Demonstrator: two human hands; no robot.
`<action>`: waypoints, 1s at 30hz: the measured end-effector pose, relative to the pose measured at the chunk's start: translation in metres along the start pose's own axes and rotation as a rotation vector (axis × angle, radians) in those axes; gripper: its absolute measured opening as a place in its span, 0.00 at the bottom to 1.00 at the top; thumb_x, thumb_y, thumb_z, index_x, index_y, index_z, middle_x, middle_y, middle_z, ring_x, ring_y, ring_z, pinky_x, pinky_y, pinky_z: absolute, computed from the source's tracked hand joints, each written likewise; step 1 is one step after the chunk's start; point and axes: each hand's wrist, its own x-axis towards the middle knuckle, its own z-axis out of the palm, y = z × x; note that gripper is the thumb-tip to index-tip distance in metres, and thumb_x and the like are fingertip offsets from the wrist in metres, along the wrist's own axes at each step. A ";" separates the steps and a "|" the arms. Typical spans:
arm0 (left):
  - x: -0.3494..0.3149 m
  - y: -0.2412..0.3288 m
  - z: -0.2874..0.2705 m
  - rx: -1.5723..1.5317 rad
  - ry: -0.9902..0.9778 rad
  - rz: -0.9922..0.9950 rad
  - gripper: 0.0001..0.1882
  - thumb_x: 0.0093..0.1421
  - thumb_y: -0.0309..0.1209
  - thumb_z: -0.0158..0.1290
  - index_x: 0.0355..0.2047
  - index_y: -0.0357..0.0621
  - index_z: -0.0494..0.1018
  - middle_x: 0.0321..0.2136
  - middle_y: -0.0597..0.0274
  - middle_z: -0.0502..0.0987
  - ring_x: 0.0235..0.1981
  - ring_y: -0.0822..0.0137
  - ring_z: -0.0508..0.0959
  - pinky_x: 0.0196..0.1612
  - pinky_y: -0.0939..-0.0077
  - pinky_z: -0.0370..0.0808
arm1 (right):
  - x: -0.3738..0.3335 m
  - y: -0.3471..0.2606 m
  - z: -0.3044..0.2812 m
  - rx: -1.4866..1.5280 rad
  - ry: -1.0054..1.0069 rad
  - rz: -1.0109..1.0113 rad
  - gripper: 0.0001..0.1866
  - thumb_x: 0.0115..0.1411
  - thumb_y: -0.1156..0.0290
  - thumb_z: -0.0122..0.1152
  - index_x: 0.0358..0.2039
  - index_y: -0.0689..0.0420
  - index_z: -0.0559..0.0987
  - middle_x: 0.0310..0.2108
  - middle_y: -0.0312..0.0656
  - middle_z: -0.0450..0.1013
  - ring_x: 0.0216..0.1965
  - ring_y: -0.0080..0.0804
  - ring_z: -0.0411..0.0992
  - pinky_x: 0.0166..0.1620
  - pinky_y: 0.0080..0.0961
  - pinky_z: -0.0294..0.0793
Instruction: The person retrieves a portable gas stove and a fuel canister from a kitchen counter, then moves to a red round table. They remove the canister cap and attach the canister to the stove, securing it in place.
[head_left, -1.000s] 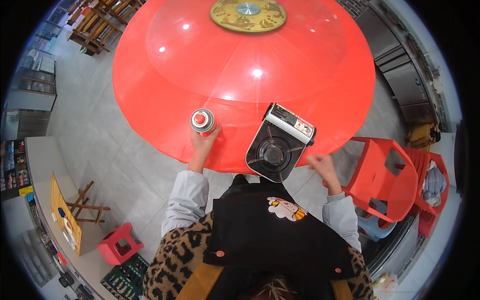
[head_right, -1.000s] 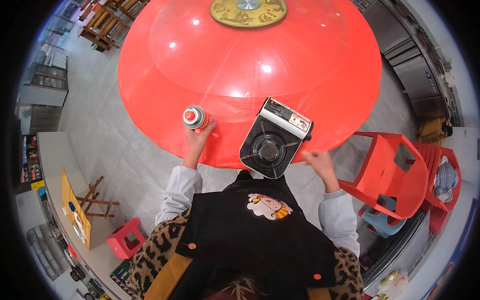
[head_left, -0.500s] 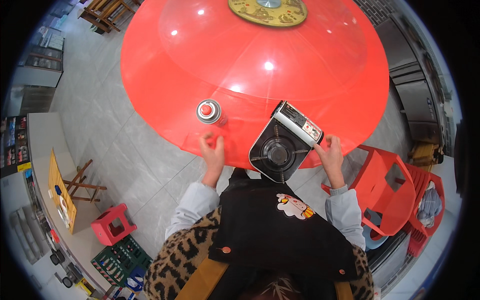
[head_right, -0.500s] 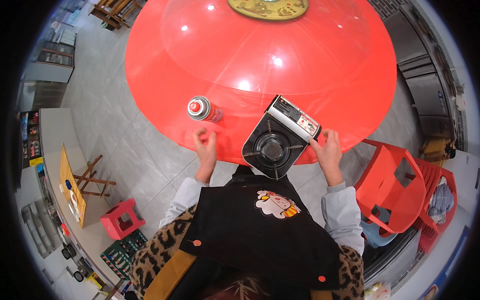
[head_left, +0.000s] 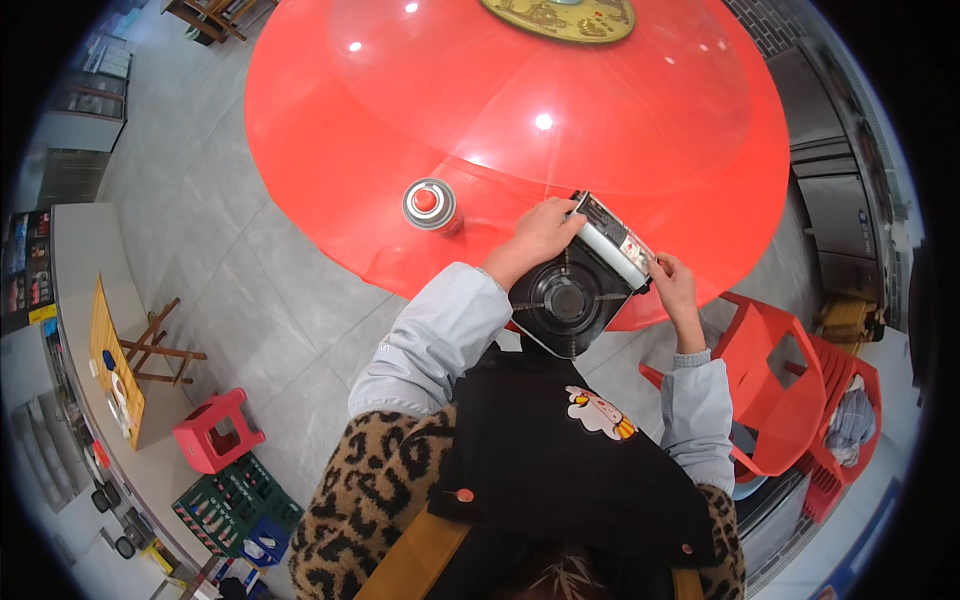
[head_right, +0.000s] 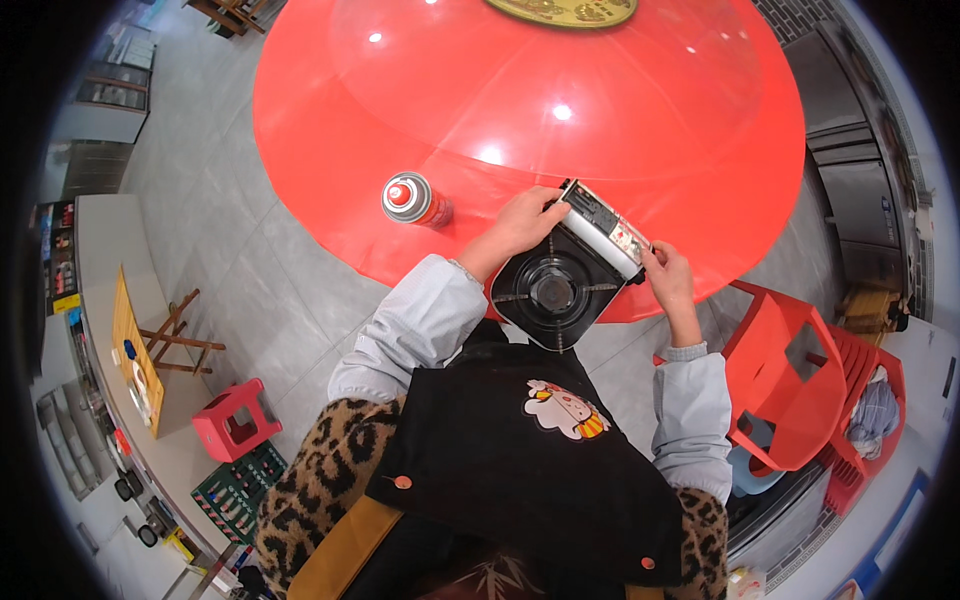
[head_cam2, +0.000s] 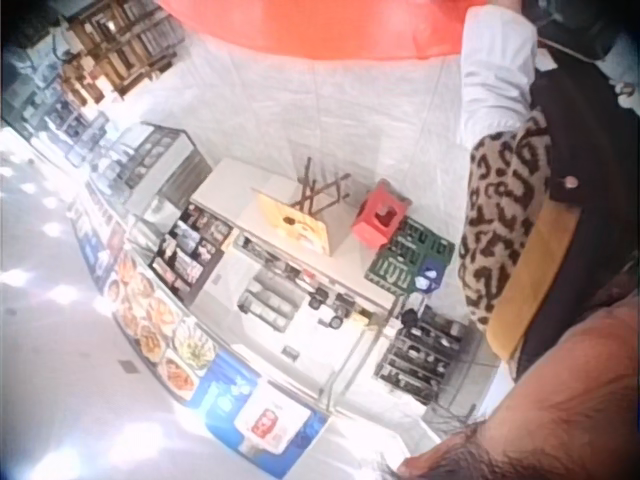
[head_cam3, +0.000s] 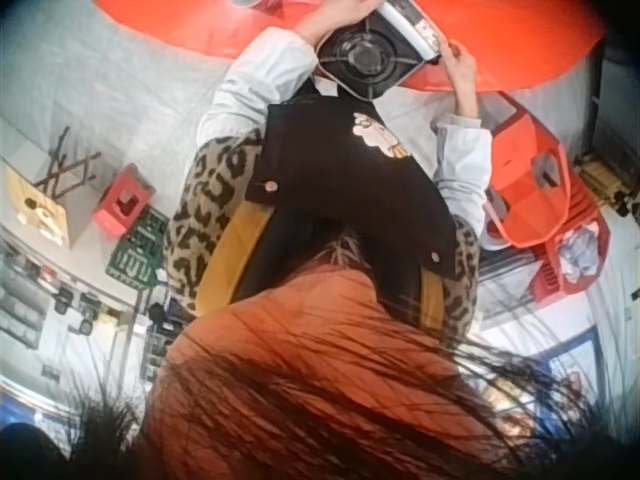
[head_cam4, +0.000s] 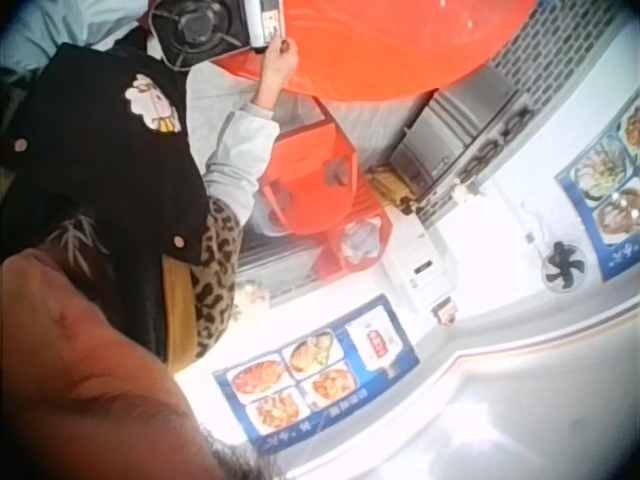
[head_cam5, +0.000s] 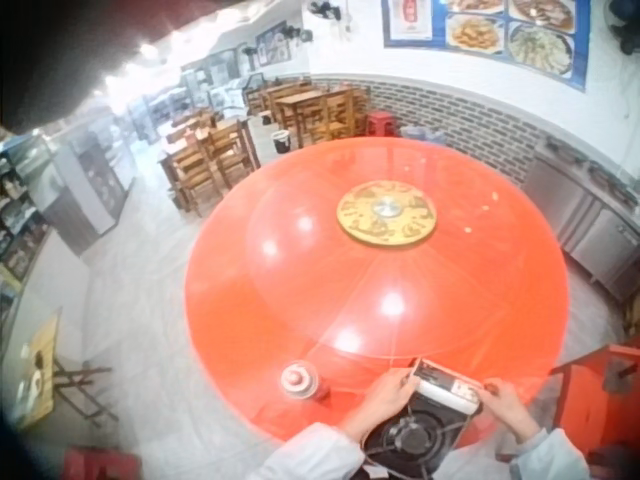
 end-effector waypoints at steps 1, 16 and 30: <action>0.000 0.003 0.001 0.011 -0.008 -0.006 0.22 0.60 0.40 0.51 0.50 0.37 0.73 0.43 0.43 0.77 0.46 0.48 0.77 0.50 0.62 0.72 | -0.003 -0.005 -0.002 -0.011 0.018 0.005 0.22 0.61 0.62 0.60 0.48 0.68 0.75 0.23 0.40 0.76 0.25 0.22 0.71 0.30 0.22 0.70; 0.005 -0.006 -0.004 -0.367 0.042 0.010 0.24 0.60 0.33 0.57 0.53 0.30 0.69 0.45 0.53 0.77 0.46 0.66 0.76 0.48 0.72 0.74 | 0.001 -0.055 -0.002 -0.201 0.145 -0.151 0.23 0.60 0.63 0.61 0.53 0.59 0.74 0.40 0.46 0.73 0.41 0.35 0.74 0.42 0.29 0.72; -0.108 -0.063 -0.007 -0.622 -0.228 -0.297 0.31 0.63 0.34 0.55 0.62 0.34 0.60 0.52 0.52 0.72 0.51 0.66 0.74 0.53 0.72 0.71 | -0.084 0.015 0.019 0.499 -0.036 0.531 0.25 0.66 0.49 0.51 0.52 0.56 0.71 0.43 0.42 0.75 0.38 0.25 0.74 0.35 0.23 0.72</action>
